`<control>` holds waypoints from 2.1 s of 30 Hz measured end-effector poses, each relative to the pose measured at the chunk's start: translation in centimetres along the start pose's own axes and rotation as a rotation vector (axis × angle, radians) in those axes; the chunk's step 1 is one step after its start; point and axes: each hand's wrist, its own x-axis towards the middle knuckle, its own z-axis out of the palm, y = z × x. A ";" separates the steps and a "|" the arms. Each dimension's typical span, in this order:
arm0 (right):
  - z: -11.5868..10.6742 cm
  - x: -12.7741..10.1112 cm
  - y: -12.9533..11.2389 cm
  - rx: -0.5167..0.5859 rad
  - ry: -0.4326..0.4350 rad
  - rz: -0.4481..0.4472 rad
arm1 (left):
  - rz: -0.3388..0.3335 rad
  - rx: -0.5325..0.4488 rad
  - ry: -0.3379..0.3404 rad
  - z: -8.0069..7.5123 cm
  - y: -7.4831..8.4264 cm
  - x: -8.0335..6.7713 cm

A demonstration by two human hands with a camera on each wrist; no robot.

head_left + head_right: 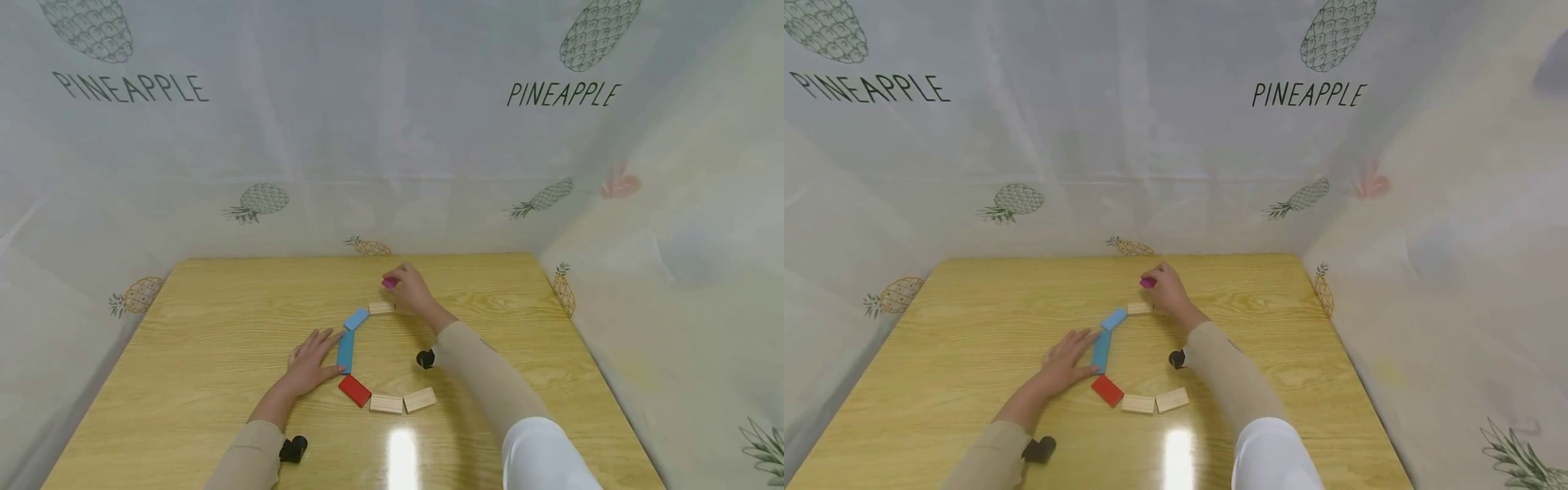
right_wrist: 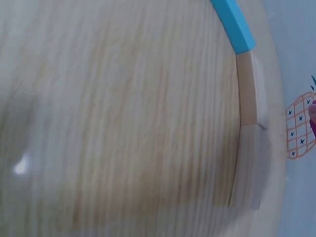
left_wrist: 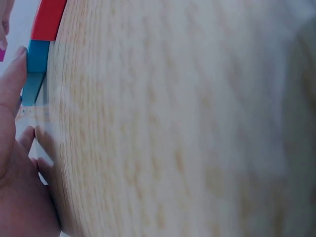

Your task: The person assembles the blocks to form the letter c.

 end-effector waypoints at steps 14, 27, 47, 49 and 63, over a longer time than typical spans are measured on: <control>-1.4 -3.4 1.0 0.057 0.016 -0.061 | 0.005 0.008 0.013 -0.2 0.1 0.1; -1.9 -7.3 1.3 0.045 0.037 -0.132 | 0.004 -0.002 0.018 -0.1 0.0 0.0; -2.4 -13.6 1.4 0.118 0.155 -0.038 | 0.001 -0.001 0.015 -0.1 0.2 0.0; -2.4 -14.3 1.5 0.123 0.167 -0.024 | -0.001 -0.002 0.009 -0.1 0.2 0.0; -1.3 -18.6 1.6 0.188 0.137 0.092 | -0.009 -0.004 -0.003 0.2 -0.3 0.4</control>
